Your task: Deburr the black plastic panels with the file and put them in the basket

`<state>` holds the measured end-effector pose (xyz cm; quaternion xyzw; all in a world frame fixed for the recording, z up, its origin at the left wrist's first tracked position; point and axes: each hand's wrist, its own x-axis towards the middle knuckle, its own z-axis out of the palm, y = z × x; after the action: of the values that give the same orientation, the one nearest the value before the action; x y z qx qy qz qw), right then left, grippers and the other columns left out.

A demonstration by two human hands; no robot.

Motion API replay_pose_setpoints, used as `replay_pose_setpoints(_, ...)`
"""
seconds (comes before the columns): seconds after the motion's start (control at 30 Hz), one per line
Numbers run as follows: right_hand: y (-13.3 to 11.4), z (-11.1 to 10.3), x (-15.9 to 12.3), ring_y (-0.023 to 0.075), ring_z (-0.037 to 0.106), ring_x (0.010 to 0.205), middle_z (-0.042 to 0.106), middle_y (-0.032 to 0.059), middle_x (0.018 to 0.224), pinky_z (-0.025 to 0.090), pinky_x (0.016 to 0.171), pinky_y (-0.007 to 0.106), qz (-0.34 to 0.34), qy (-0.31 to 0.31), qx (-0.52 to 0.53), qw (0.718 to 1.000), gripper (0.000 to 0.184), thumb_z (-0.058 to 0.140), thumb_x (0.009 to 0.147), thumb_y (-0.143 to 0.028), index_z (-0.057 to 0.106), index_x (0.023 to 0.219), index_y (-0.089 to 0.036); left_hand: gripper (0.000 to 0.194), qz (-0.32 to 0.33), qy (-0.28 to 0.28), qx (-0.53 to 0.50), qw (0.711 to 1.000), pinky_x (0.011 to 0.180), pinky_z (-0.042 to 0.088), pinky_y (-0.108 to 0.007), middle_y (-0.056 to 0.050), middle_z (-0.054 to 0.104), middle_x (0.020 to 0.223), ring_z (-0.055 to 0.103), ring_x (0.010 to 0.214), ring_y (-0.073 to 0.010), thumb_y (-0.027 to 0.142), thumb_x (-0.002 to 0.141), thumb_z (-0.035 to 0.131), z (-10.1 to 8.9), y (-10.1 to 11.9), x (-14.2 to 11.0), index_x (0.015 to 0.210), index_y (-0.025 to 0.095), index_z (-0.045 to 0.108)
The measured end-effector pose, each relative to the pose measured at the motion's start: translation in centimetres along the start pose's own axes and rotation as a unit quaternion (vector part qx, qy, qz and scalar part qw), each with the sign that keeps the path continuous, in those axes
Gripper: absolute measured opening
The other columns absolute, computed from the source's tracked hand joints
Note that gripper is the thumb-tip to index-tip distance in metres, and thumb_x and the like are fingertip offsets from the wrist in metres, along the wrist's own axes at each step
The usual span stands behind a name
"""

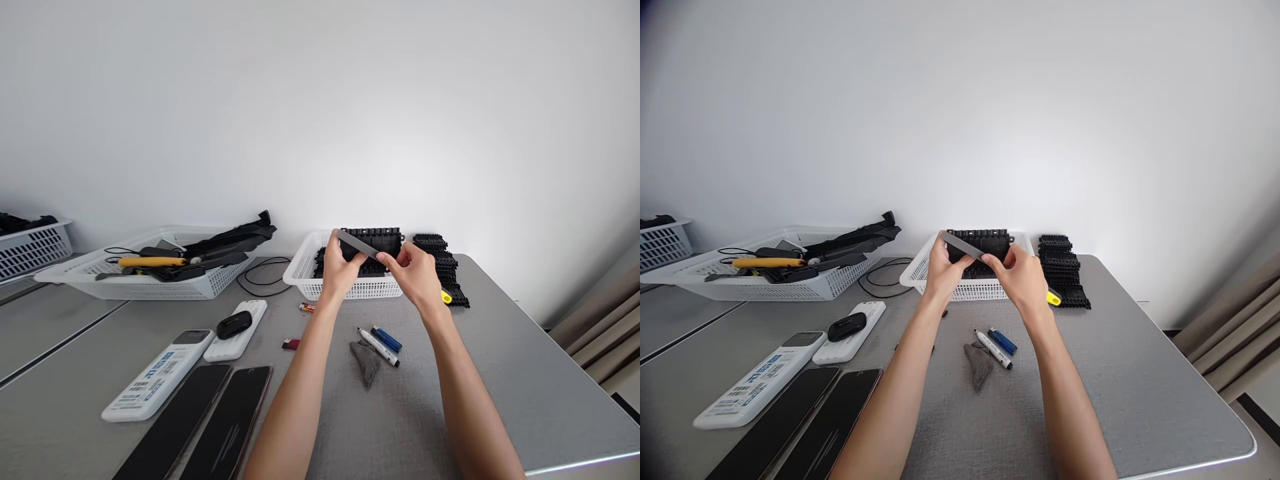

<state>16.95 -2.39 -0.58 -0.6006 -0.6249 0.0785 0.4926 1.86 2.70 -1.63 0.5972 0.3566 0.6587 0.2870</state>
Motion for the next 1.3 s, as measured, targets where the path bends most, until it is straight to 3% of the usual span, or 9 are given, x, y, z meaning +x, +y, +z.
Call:
replay_pose_setpoints(0.2, 0.6, -0.7, 0.5, 0.0112, 0.034, 0.051, 0.042, -0.0033, 0.052, 0.024, 0.048, 0.026, 0.007, 0.018, 0.017, 1.000, 0.055, 0.063, 0.075, -0.067, 0.036, 0.058, -0.023, 0.040, -0.017, 0.008, -0.047, 0.999, 0.095, 0.049, -0.038, -0.004, 0.067, 0.104, 0.063, 0.105, -0.0225, 0.018, 0.068, 0.073, 0.2, 0.3, -0.2, 0.102, 0.022, 0.054)
replay_pose_setpoints(0.37, 1.5, -1.6, 0.9, 0.0109, 0.031, 0.050, 0.040, -0.0036, 0.052, 0.023, 0.049, 0.026, 0.020, 0.055, 0.007, 0.998, 0.054, 0.063, 0.076, -0.065, 0.035, 0.057, -0.023, 0.044, -0.047, 0.015, -0.106, 0.993, 0.093, 0.052, -0.038, -0.004, 0.067, 0.105, 0.066, 0.101, -0.0210, 0.017, 0.065, 0.074, -0.7, -0.2, 0.2, 0.104, 0.022, 0.052)
replay_pose_setpoints(0.5, 1.1, -1.6, 0.7, 0.0110, 0.032, 0.050, 0.041, -0.0034, 0.052, 0.024, 0.048, 0.026, 0.007, 0.051, 0.007, 0.999, 0.054, 0.062, 0.077, -0.066, 0.035, 0.057, -0.023, 0.044, -0.056, 0.019, -0.085, 0.995, 0.094, 0.051, -0.037, -0.003, 0.067, 0.102, 0.066, 0.100, -0.0208, 0.018, 0.064, 0.074, -0.7, -0.7, 0.4, 0.102, 0.021, 0.052)
replay_pose_setpoints(0.7, 0.3, -0.9, 0.3, 0.0125, 0.037, 0.051, 0.045, -0.0026, 0.053, 0.023, 0.048, 0.026, -0.002, 0.020, -0.017, 1.000, 0.053, 0.061, 0.077, -0.066, 0.037, 0.058, -0.023, 0.039, -0.010, 0.012, -0.028, 0.999, 0.101, 0.046, -0.040, -0.004, 0.067, 0.106, 0.062, 0.110, -0.0226, 0.018, 0.065, 0.074, 0.8, -0.4, 0.0, 0.100, 0.021, 0.055)
replay_pose_setpoints(1.0, 3.1, -3.0, 1.5, 0.0113, 0.033, 0.052, 0.040, -0.0040, 0.052, 0.026, 0.050, 0.026, 0.025, 0.086, 0.014, 0.996, 0.052, 0.063, 0.077, -0.064, 0.037, 0.057, -0.023, 0.043, -0.033, 0.027, -0.095, 0.995, 0.096, 0.051, -0.040, -0.005, 0.068, 0.105, 0.066, 0.102, -0.0217, 0.017, 0.064, 0.074, -0.3, -0.5, 0.4, 0.101, 0.022, 0.053)
replay_pose_setpoints(1.2, 1.0, -2.0, 0.6, 0.0109, 0.032, 0.050, 0.042, -0.0036, 0.053, 0.024, 0.048, 0.026, -0.013, 0.026, 0.010, 1.000, 0.054, 0.062, 0.077, -0.065, 0.035, 0.059, -0.023, 0.043, -0.038, 0.012, -0.059, 0.997, 0.097, 0.050, -0.042, -0.006, 0.068, 0.105, 0.064, 0.107, -0.0243, 0.018, 0.065, 0.074, 0.5, 0.1, 0.0, 0.104, 0.021, 0.055)
replay_pose_setpoints(1.3, 0.8, -1.7, 0.7, 0.0111, 0.033, 0.051, 0.043, -0.0031, 0.053, 0.023, 0.048, 0.026, -0.012, 0.026, 0.000, 1.000, 0.054, 0.062, 0.076, -0.066, 0.034, 0.058, -0.023, 0.044, -0.048, 0.012, -0.080, 0.996, 0.096, 0.051, -0.041, -0.006, 0.068, 0.105, 0.065, 0.104, -0.0232, 0.018, 0.064, 0.074, 0.5, 0.3, -0.1, 0.103, 0.022, 0.054)
